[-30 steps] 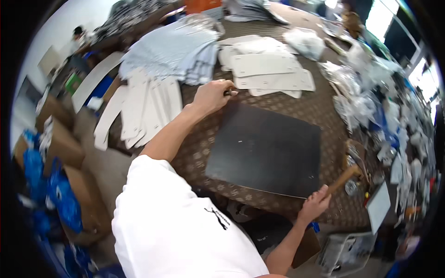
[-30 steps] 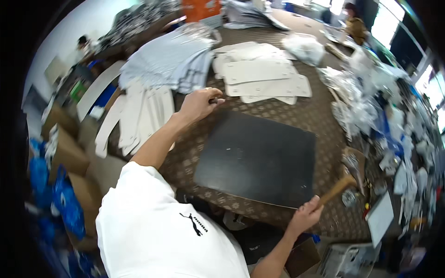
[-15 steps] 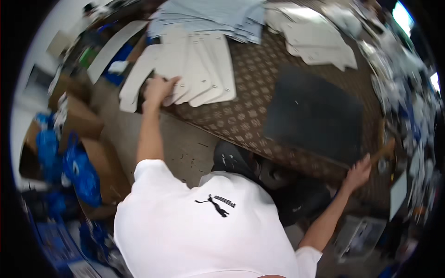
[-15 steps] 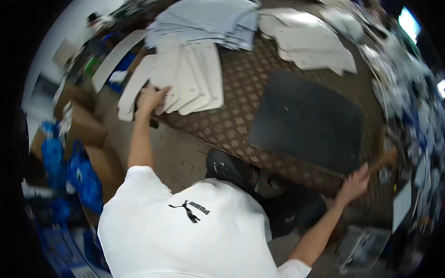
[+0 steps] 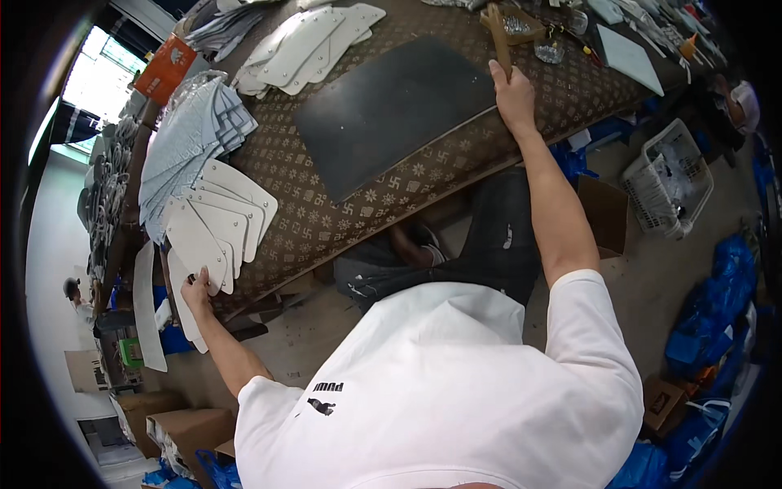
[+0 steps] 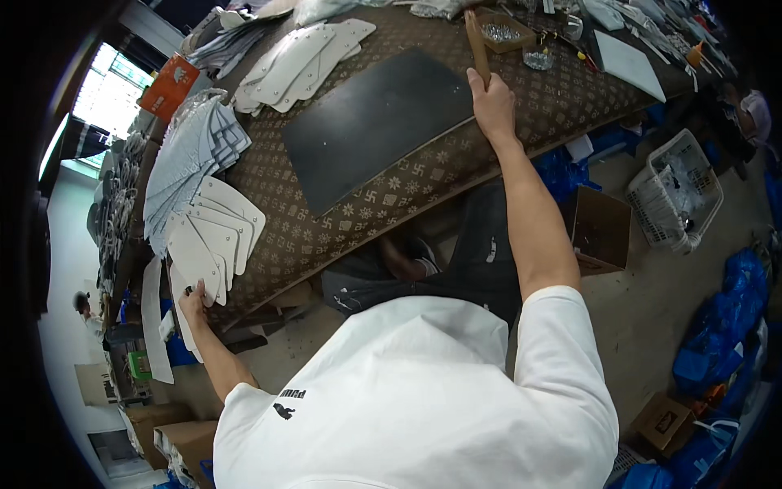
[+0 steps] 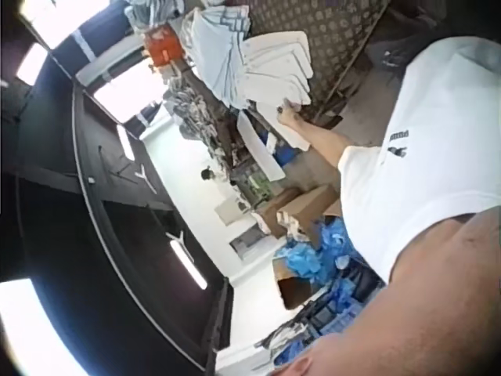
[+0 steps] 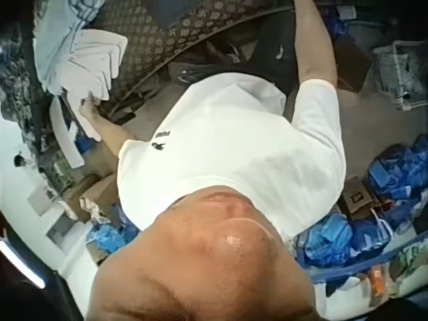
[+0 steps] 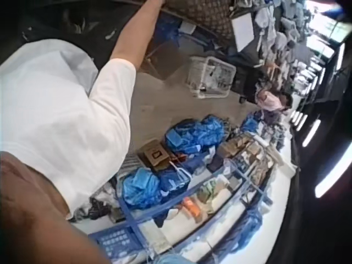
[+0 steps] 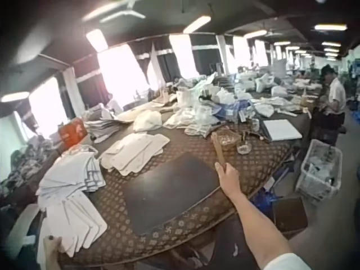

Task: Manually hammering and assembling patterned fabric or leather templates on a factory workbench.

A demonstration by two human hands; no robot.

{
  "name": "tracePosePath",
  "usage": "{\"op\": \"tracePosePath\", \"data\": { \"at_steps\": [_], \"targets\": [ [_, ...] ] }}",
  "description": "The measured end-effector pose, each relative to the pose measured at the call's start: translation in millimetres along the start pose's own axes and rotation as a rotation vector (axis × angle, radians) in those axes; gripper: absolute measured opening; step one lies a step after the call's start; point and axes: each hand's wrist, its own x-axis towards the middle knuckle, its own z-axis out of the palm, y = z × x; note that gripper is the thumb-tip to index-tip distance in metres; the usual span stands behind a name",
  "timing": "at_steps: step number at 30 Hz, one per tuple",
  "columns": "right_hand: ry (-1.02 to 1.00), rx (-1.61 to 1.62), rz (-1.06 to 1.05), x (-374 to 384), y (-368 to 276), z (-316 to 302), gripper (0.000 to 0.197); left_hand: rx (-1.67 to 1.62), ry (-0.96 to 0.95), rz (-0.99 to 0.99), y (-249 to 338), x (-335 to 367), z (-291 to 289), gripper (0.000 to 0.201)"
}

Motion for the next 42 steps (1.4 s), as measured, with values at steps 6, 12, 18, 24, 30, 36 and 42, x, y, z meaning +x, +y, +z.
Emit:
{"op": "tracePosePath", "data": {
  "at_steps": [6, 12, 18, 24, 30, 36, 42],
  "targets": [
    [-0.042, -0.040, 0.082, -3, -13, -9, 0.048, 0.074, 0.282, 0.458, 87, -47, -25, 0.015],
    [0.017, -0.004, -0.003, 4, 4, 6, 0.049, -0.215, -0.070, 0.685, 214, -104, -3, 0.012],
    [-0.026, 0.213, 0.138, 0, 12, 6, 0.036, 0.203, -0.712, 0.844, 312, -116, 138, 0.028],
    [-0.114, 0.394, 0.281, -15, -14, -5, 0.034, 0.156, -0.702, 1.094, 302, -97, 264, 0.032],
    [-0.119, 0.318, 0.336, -12, -27, -5, 0.033, -0.568, -0.695, 0.417, 267, -70, 248, 0.017],
    [-0.204, 0.277, 0.389, -39, -67, 3, 0.033, -0.603, -0.566, 0.336, 273, -70, 234, 0.019],
    [-0.451, 0.220, 0.391, -82, -124, 8, 0.035, -0.552, -0.671, 0.538, 279, -89, 269, 0.020]
  ]
}}
